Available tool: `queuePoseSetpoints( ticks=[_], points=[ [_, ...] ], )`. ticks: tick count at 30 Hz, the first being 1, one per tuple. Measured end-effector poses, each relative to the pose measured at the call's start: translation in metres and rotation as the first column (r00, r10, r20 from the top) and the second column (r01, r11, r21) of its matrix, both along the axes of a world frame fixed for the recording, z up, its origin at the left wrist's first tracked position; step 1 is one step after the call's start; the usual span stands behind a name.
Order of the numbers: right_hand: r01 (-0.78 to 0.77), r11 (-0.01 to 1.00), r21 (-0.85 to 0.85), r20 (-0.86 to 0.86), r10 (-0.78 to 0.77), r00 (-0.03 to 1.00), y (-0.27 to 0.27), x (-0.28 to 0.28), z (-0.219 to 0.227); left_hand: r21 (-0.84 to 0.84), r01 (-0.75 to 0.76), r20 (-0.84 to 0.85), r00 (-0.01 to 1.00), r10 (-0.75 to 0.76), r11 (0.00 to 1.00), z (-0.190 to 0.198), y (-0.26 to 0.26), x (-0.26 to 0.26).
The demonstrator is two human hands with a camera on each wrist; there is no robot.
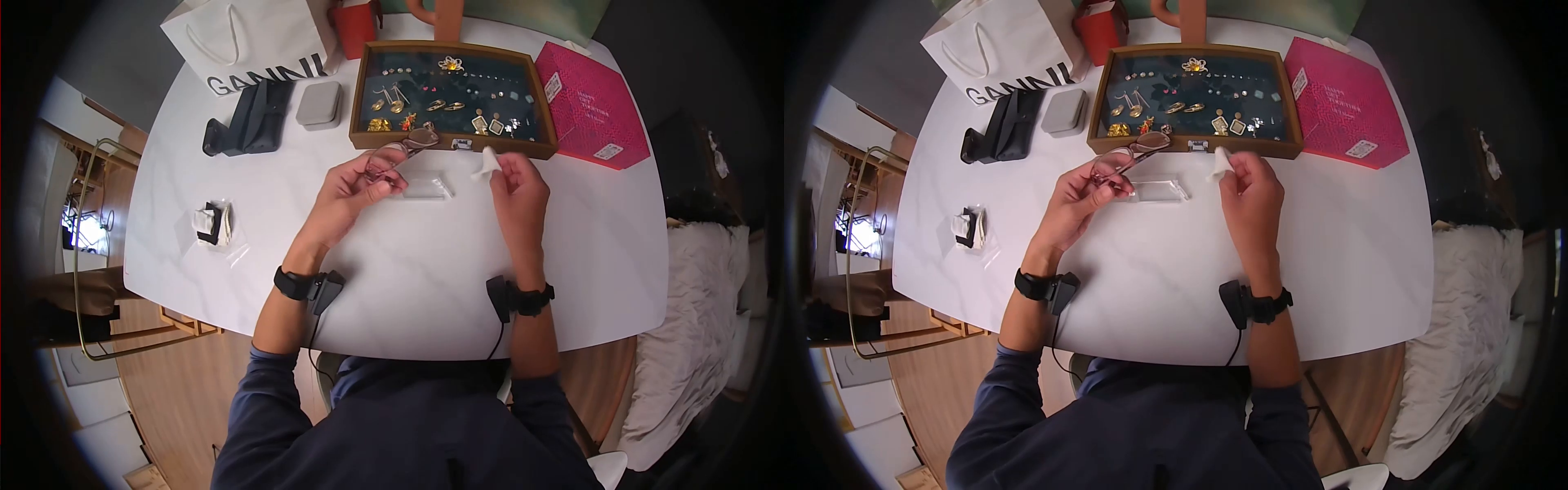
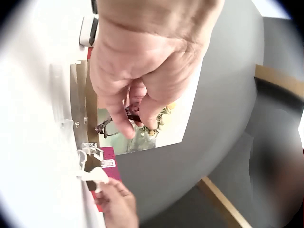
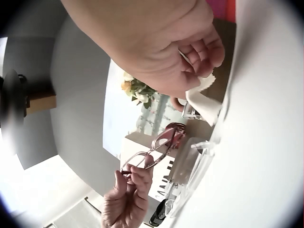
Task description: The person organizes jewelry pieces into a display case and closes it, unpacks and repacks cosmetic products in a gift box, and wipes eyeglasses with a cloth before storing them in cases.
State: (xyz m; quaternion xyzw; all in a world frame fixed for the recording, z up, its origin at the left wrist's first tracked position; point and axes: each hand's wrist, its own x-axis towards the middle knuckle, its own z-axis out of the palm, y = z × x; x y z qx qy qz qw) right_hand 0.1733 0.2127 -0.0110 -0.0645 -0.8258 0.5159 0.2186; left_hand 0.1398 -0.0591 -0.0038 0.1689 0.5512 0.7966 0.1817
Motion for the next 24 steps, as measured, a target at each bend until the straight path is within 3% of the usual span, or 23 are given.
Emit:
queuePoseSetpoints(
  ticks=[1, 3, 4, 6, 9, 11, 12, 14, 17, 21, 24],
  points=[
    [-0.002, 1.000, 0.001, 0.000, 0.002, 1.000, -0.003, 0.000, 0.006, -0.063, 0.011, -0.091, 0.996, -0.017, 0.998, 0.003, 0.002, 0.002],
    [-0.193, 0.908, -0.372, -0.018, 0.200, 0.980, -0.010, 0.002, 0.017, -0.126, 0.018, -0.183, 0.982, -0.041, 0.992, 0.005, 0.005, 0.006],
    [-0.195, 0.909, -0.369, -0.022, 0.201, 0.979, -0.018, 0.002, 0.022, -0.095, 0.046, -0.207, 0.976, -0.064, 0.994, 0.004, 0.006, 0.007],
    [-0.264, 0.964, -0.029, -0.252, 0.249, 0.935, -0.039, 0.003, 0.032, -0.062, 0.072, -0.234, 0.969, -0.085, 0.995, 0.003, 0.006, 0.010],
    [-0.228, 0.939, 0.257, -0.378, 0.314, 0.871, -0.072, 0.013, 0.045, -0.042, 0.114, -0.276, 0.954, -0.121, 0.993, 0.003, 0.011, 0.016],
    [-0.212, 0.928, 0.307, -0.356, 0.318, 0.878, -0.082, 0.019, 0.047, -0.010, -0.027, -0.227, 0.974, 0.024, 1.000, 0.013, 0.019, 0.024],
    [-0.198, 0.912, 0.358, -0.336, 0.324, 0.884, -0.085, 0.020, 0.048, -0.007, -0.030, -0.231, 0.972, 0.028, 1.000, 0.010, 0.017, 0.021],
    [-0.207, 0.914, 0.348, -0.343, 0.329, 0.880, -0.084, 0.021, 0.047, -0.133, -0.072, -0.437, 0.900, 0.007, 0.989, 0.000, 0.014, 0.016],
    [-0.178, 0.952, 0.249, -0.360, 0.261, 0.896, -0.080, 0.020, 0.036, -0.244, -0.114, -0.512, 0.858, -0.028, 0.963, 0.011, 0.017, 0.022],
    [-0.243, 0.889, 0.389, -0.444, 0.412, 0.796, -0.081, 0.027, 0.043, -0.144, -0.129, -0.537, 0.843, 0.032, 0.981, 0.010, 0.018, 0.023],
    [-0.247, 0.884, 0.397, -0.449, 0.422, 0.788, -0.084, 0.028, 0.041, -0.182, -0.156, -0.597, 0.802, 0.017, 0.971, 0.007, 0.015, 0.021]
  ],
)
